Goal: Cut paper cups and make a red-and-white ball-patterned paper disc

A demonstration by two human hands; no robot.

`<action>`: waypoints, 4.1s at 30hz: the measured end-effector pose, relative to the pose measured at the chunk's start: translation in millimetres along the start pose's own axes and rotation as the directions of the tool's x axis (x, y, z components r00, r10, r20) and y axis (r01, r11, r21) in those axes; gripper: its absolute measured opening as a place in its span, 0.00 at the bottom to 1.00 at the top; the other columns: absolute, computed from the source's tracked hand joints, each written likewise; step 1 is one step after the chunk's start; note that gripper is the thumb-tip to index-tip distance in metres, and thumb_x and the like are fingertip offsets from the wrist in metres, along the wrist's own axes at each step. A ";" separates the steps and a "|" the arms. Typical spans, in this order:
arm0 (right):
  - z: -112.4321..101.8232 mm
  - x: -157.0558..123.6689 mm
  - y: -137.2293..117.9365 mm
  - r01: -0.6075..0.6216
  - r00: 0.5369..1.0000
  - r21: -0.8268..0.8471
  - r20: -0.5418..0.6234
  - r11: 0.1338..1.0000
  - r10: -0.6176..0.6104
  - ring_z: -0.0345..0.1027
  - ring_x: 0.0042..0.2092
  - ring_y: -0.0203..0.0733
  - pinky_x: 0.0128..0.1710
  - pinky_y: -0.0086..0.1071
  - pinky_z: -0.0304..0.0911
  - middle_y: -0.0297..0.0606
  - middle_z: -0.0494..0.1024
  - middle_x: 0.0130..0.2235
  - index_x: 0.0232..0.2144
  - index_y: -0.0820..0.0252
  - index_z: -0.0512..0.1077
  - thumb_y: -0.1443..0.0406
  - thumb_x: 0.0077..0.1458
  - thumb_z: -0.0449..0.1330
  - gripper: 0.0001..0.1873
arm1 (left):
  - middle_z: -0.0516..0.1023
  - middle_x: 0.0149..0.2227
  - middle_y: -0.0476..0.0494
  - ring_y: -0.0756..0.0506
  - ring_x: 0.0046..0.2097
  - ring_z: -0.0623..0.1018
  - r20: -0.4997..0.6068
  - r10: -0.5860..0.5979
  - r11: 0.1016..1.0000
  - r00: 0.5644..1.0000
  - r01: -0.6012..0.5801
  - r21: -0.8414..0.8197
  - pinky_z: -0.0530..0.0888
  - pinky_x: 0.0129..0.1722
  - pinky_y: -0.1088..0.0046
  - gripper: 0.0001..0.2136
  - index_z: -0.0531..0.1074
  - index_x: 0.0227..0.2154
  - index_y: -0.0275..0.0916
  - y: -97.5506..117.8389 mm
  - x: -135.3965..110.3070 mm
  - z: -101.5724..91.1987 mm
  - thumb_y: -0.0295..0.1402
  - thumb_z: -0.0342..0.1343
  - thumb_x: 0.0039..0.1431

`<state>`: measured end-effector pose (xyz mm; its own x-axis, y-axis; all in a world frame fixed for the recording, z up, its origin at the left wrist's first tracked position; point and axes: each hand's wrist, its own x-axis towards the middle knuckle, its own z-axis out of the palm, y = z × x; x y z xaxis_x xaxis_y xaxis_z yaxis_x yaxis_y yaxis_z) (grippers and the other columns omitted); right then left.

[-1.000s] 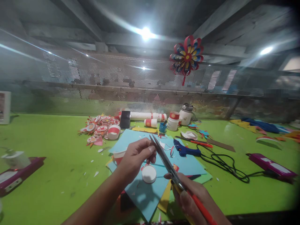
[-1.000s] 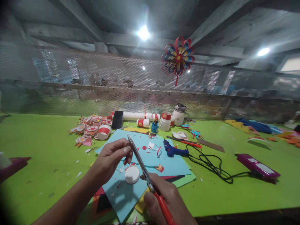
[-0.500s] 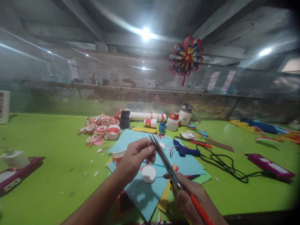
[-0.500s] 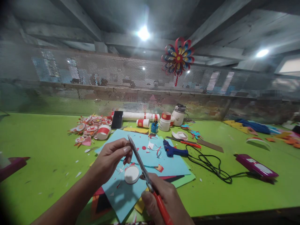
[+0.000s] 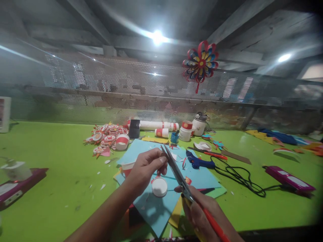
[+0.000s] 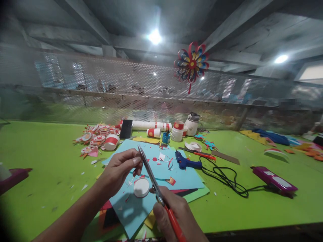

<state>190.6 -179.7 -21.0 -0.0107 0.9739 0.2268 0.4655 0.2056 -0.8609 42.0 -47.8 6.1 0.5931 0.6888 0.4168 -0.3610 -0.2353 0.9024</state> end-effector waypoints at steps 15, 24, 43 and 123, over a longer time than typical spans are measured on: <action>-1.4 0.3 0.4 0.018 1.000 0.039 0.000 0.999 -0.018 0.51 0.21 0.31 0.18 0.24 0.49 0.30 0.58 0.20 0.46 0.64 0.69 0.44 0.58 0.43 0.32 | 0.68 0.20 0.50 0.53 0.25 0.66 -0.019 -0.012 1.000 1.000 0.012 -0.007 0.62 0.25 0.76 0.08 0.68 0.23 0.35 0.4 0.1 1.1 0.31 0.54 0.55; 1.1 1.2 5.5 -0.011 1.000 0.052 0.012 0.999 0.011 0.50 0.20 0.32 0.18 0.25 0.48 0.28 0.55 0.19 0.45 0.64 0.67 0.42 0.57 0.42 0.34 | 0.68 0.20 0.50 0.53 0.25 0.66 -0.020 -0.008 1.000 1.000 0.008 -0.001 0.62 0.25 0.75 0.08 0.68 0.23 0.35 0.9 0.0 1.4 0.32 0.54 0.55; 3.3 4.6 5.6 0.032 0.997 -0.040 -0.071 0.999 -0.035 0.54 0.25 0.34 0.23 0.27 0.52 0.33 0.62 0.24 0.43 0.62 0.70 0.41 0.56 0.42 0.34 | 0.68 0.20 0.50 0.53 0.24 0.66 -0.040 -0.009 0.999 0.999 0.011 0.050 0.62 0.26 0.75 0.08 0.69 0.24 0.34 3.0 -0.6 4.3 0.33 0.54 0.55; -33.4 27.5 36.3 -0.174 0.983 -0.499 -0.142 0.849 0.119 0.68 0.40 0.47 0.40 0.35 0.61 0.42 0.75 0.42 0.46 0.56 0.69 0.56 0.52 0.57 0.19 | 0.67 0.22 0.50 0.52 0.26 0.65 -0.070 0.051 0.990 0.996 -0.041 0.138 0.62 0.27 0.75 0.10 0.66 0.24 0.36 -6.2 3.4 -2.6 0.34 0.51 0.59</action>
<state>236.7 -148.6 -30.7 0.1700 0.9679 0.1851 0.8387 -0.0435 -0.5428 44.4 -42.2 1.6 0.5222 0.7222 0.4535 -0.2821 -0.3556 0.8911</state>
